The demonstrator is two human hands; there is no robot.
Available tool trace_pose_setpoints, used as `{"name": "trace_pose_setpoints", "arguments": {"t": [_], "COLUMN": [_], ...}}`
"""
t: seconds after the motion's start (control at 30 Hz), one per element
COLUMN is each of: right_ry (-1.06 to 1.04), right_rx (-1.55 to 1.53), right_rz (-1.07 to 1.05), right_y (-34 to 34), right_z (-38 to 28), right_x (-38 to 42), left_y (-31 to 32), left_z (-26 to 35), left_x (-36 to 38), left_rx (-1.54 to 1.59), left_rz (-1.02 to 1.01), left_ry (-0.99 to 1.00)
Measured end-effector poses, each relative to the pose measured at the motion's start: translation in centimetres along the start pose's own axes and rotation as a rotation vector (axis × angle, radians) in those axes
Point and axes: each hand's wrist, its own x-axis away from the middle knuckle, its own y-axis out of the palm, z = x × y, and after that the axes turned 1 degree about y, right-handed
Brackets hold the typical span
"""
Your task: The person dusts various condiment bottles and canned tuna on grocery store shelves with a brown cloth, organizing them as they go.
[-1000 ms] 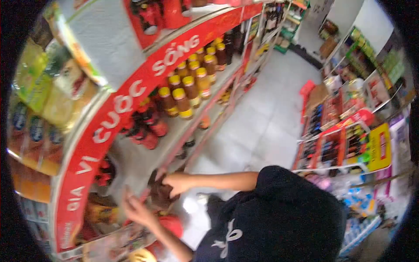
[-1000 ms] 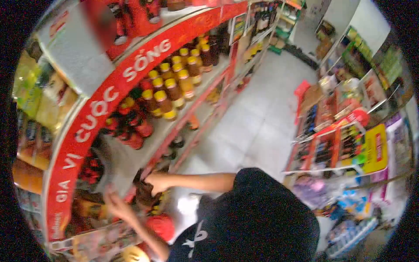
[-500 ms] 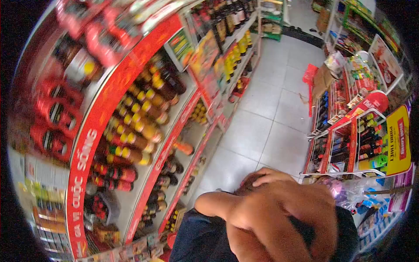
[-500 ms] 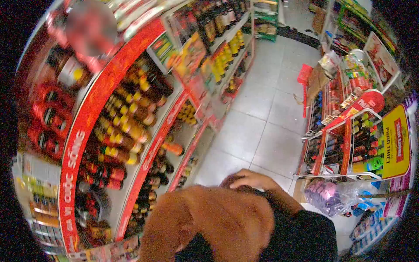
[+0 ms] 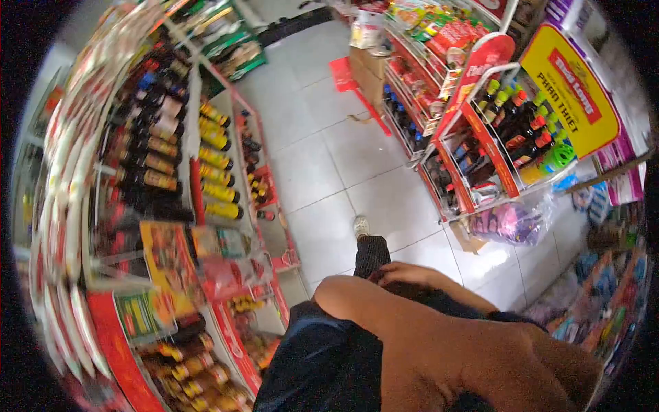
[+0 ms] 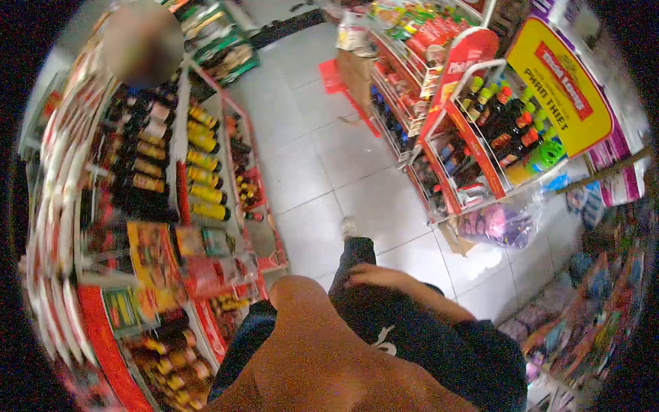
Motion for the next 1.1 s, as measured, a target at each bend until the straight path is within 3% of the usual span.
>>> {"name": "trace_pose_setpoints", "arguments": {"t": [0.1, 0.17, 0.27, 0.3, 0.37, 0.47, 0.5, 0.6, 0.63, 0.73, 0.77, 0.8, 0.9, 1.0, 1.03, 1.1], "right_ry": [0.018, 0.042, -0.021, 0.029, -0.081, -0.274, -0.119, -0.235, -0.285, -0.518, -0.541, -0.608, -0.824, -0.847, -0.592, -0.023], "right_rx": [-0.172, -0.195, -0.226, -0.165, -0.254, -0.360, -0.156, -0.532, -0.498, -0.896, -0.991, -1.021, -1.194, -1.099, -0.679, -0.143], "right_rz": [0.170, 0.171, 0.200, 0.287, 0.427, 0.684, 0.885, 1.001, 1.167, 1.050, 1.090, 1.120, 1.191, 1.398, 1.700, 1.972], "right_y": [-2.0, -3.2, -5.1, -5.3, -6.9, -10.4, -11.5, -16.0, -17.1, -21.3, -22.3, -23.3, -24.7, -25.5, -25.2, -24.6], "right_z": [-6.2, -12.6, -16.3, -20.1, -18.6, -14.9, -18.1, -16.5, -16.5, -13.8, -13.8, -13.0, -11.2, -8.3, -8.0, -7.0], "right_x": [-1.7, -1.5, -1.5, 0.2, -0.4, -1.7, 1.1, 2.7, 3.7, 6.4, 7.7, 8.7, 10.9, 12.1, 12.7, 13.5], "left_y": [-4.6, -7.9, -13.3, -15.3, -19.9, -29.2, -32.7, -40.3, -42.4, -47.9, -48.5, -49.7, -54.5, -57.1, -57.7, -59.4], "left_z": [3.6, 5.8, 7.9, 8.3, 8.9, 7.3, 6.0, 0.4, -1.8, -8.6, -10.5, -12.5, -18.6, -23.2, -24.4, -26.1], "left_x": [-2.1, -3.5, -5.7, -6.6, -8.4, -9.9, -10.0, -8.7, -8.2, -6.1, -6.7, -7.3, -8.5, -9.3, -9.2, -8.0], "left_rx": [0.100, 0.151, 0.197, 0.191, 0.125, -0.231, -0.393, -0.617, -0.611, -0.803, -1.038, -1.088, -1.483, -1.875, -1.901, -1.987], "left_rz": [-0.031, -0.048, -0.078, -0.092, -0.106, -0.076, -0.055, 0.130, 0.160, 0.159, 0.035, -0.031, -0.318, -0.506, -0.612, -0.821], "left_ry": [-0.062, -0.096, -0.158, -0.183, -0.256, -0.403, -0.457, -0.731, -0.805, -1.018, -0.933, -0.946, -0.703, -0.558, -0.647, -0.612]}}
